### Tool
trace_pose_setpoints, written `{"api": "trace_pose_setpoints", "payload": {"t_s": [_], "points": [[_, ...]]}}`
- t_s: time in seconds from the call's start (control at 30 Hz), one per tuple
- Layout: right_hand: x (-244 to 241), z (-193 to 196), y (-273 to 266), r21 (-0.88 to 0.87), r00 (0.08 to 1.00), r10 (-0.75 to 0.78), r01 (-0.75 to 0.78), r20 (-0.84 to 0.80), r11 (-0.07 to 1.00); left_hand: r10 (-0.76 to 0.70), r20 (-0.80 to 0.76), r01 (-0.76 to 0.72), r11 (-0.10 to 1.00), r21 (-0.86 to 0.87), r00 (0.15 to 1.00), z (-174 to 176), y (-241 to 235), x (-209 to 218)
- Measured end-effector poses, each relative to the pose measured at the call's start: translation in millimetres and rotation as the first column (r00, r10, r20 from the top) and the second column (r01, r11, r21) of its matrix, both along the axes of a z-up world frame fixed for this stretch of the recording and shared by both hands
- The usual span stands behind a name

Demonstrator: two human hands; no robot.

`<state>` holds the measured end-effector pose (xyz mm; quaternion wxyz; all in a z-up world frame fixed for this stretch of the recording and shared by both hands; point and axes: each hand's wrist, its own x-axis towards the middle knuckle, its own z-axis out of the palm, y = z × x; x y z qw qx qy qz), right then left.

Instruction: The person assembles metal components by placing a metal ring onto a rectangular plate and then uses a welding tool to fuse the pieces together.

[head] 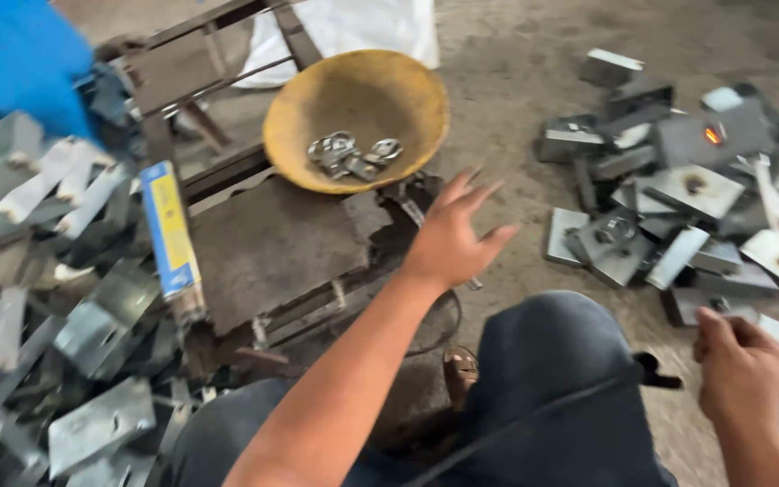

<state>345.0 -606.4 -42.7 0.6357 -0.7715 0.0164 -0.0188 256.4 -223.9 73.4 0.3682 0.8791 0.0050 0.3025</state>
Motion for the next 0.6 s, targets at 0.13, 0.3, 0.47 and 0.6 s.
{"api": "trace_pose_setpoints", "payload": {"t_s": [0.13,0.3,0.47,0.6], "points": [[2,40,47,-0.064,0.986,0.133,-0.128,0.095,0.990,0.352,-0.167,-0.357,0.934,-0.002,0.921,-24,78,-124],[-3,94,157,-0.288,0.900,0.432,-0.399,0.060,0.871,0.835,-0.240,-0.836,0.533,0.130,0.495,-66,170,-327],[15,94,314,-0.586,0.673,0.735,-0.563,0.085,0.583,0.928,-0.341,-0.975,0.197,0.102,0.152,-165,212,-491],[49,66,440,-0.881,0.569,0.821,-0.366,0.042,0.299,0.971,-0.212,-0.975,0.148,0.163,0.112,-234,210,-553]]}}
